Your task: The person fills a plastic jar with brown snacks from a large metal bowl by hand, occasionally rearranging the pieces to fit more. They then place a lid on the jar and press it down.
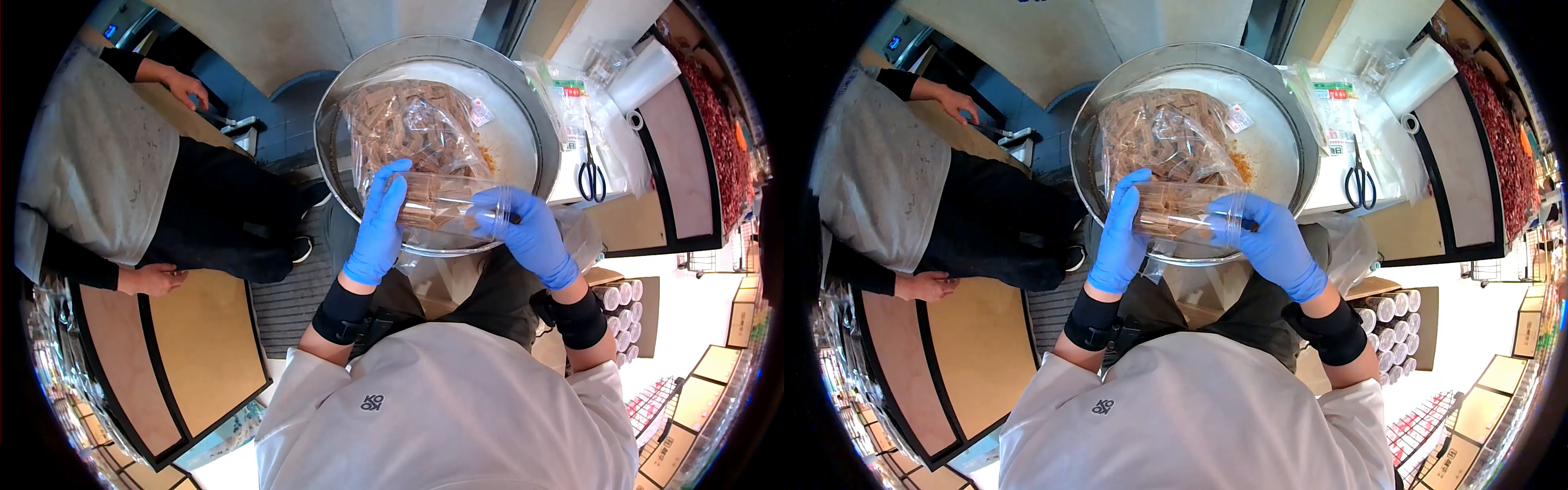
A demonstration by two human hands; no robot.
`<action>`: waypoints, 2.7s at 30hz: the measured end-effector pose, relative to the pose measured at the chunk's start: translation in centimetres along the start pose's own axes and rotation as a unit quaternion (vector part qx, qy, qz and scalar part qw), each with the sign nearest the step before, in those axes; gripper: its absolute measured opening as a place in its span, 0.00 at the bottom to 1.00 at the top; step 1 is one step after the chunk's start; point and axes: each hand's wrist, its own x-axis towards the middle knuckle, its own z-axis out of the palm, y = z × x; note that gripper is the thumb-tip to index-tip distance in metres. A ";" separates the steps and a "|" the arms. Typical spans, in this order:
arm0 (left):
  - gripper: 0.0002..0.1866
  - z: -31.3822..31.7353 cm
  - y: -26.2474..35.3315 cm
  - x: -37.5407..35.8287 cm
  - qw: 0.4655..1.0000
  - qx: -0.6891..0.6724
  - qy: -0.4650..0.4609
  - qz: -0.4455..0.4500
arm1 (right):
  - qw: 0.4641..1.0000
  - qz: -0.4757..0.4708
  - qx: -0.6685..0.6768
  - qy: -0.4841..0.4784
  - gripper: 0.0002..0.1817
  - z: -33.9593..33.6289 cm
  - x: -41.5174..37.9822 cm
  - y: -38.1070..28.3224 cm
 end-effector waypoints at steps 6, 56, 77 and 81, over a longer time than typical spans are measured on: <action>0.19 0.4 0.2 -0.3 1.000 -0.002 -0.004 0.005 | 0.967 -0.102 -0.210 -0.104 0.15 -0.8 0.4 -0.2; 0.21 0.8 0.5 -0.9 1.000 0.021 -0.009 0.017 | 0.948 0.113 -0.206 -0.214 0.21 -1.5 -0.4 -3.6; 0.20 0.8 0.7 -1.2 0.999 0.014 -0.032 0.037 | 0.972 0.116 -0.051 -0.196 0.21 -2.0 -0.8 -1.3; 0.21 0.9 0.3 -1.0 0.998 0.045 -0.009 0.034 | 0.972 0.099 -0.040 -0.207 0.21 -2.6 -0.8 -0.6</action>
